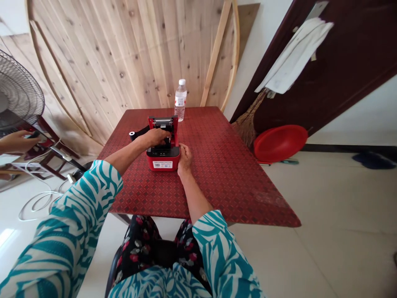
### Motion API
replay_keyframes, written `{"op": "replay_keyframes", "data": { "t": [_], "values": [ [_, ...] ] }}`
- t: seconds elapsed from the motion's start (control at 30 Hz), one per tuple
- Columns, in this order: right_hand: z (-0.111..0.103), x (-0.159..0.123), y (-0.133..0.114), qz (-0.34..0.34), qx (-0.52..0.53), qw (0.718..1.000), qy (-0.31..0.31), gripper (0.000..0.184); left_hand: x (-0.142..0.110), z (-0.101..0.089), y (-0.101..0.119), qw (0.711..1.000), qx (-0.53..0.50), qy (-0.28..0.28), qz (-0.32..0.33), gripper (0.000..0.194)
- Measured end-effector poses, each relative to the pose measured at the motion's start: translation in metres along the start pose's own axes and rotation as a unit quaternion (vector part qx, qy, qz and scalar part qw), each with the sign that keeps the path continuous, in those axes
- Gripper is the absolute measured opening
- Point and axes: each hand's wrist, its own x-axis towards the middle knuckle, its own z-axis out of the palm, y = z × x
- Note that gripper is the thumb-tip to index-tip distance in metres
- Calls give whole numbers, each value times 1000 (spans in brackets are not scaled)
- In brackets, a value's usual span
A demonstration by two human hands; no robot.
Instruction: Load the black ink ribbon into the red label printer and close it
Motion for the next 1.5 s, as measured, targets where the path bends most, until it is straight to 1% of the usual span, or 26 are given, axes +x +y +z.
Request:
{"op": "replay_keyframes", "data": {
  "t": [0.07,0.13,0.2,0.33,0.37,0.43,0.5,0.53,0.6,0.67,0.73,0.8,0.83,0.87,0.97,1.03,1.1,1.17,1.23,1.33,1.4,1.43,1.5],
  "values": [
    [0,0,0,3,3,1000,-3,29,-11,0,5,998,64,3,-4,30],
    [0,0,0,5,4,1000,-7,29,-19,0,10,995,99,29,-19,28],
    [0,0,-1,3,4,1000,-10,28,-24,-2,16,991,117,50,-31,29],
    [0,-1,-1,0,1,1000,-6,29,-32,-11,24,988,144,37,-28,31],
    [-1,-1,-1,1,0,1000,-6,30,-36,-15,24,990,131,47,-23,31],
    [-1,-1,-1,4,-3,1000,-10,30,-46,-25,19,993,60,99,-10,31],
    [-2,0,0,3,-6,1000,-13,29,-60,-35,7,984,-67,166,-4,32],
    [-2,0,0,2,-8,1000,-13,29,-67,-39,-2,970,-140,199,-6,32],
    [-3,0,0,-1,-13,1000,-9,29,-81,-42,-24,927,-276,253,-16,35],
    [-4,0,0,0,-19,1000,-5,29,-92,-35,-48,883,-370,285,-35,39],
    [-5,1,0,4,-28,1000,-3,28,-96,-18,-70,861,-416,288,-58,41],
    [-5,1,0,6,-32,999,-2,28,-93,5,-86,854,-426,282,-98,39],
    [-6,1,0,6,-32,999,-1,28,-90,16,-92,848,-421,297,-120,38],
    [-6,0,-1,5,-30,1000,0,28,-85,27,-96,849,-402,313,-142,36],
    [-6,-1,-2,7,-25,1000,3,29,-73,48,-101,876,-304,327,-184,32],
    [-6,-1,-3,13,-24,1000,4,29,-69,54,-101,892,-241,325,-199,31],
    [-6,-1,-3,17,-24,1000,1,30,-67,56,-100,902,-201,324,-204,29],
    [-7,-1,-2,15,-25,1000,1,29,-68,56,-100,907,-186,322,-197,31],
    [-7,0,-1,11,-28,1000,3,28,-69,58,-102,910,-186,319,-189,36],
    [-8,1,0,8,-32,999,5,28,-72,63,-105,911,-189,317,-184,44],
    [-8,1,1,8,-28,1000,3,29,-76,66,-108,911,-192,321,-175,45],
    [-8,1,1,9,-25,1000,3,29,-78,67,-110,906,-190,336,-173,43],
    [-8,1,1,13,-19,1000,1,29,-83,65,-116,885,-184,388,-177,35]
  ]
}}
